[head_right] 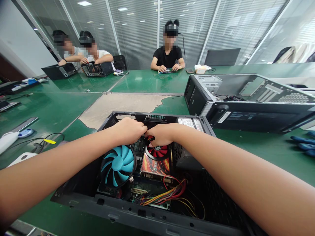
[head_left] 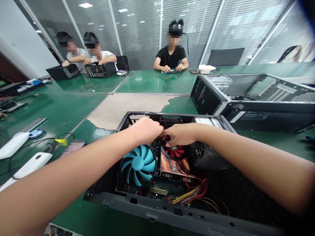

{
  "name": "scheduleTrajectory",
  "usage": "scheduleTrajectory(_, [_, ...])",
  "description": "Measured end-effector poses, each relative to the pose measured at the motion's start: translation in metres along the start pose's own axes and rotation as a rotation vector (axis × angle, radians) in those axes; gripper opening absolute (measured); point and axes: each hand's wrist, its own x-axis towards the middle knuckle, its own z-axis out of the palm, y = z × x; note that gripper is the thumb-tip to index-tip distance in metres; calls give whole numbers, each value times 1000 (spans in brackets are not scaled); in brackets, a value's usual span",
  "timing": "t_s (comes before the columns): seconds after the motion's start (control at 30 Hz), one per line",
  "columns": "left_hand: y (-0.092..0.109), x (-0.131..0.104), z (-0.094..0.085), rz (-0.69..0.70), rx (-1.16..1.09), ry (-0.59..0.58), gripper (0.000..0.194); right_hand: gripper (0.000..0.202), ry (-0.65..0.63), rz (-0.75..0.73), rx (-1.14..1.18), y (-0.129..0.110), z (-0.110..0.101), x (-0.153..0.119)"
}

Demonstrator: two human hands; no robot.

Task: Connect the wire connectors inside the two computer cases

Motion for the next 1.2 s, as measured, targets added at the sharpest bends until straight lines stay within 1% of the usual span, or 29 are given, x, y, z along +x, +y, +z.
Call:
scheduleTrajectory(0.3, [2,0,-6,-22,6,-29,18,55,5,3,11,2,2,2])
scheduleTrajectory(0.63, [1,1,-2,-37,34,-4,18,55,-1,12,10,-2,-1,-2])
scheduleTrajectory(1.2, [2,0,-4,-44,30,4,16,59,-11,-1,18,0,-1,-1])
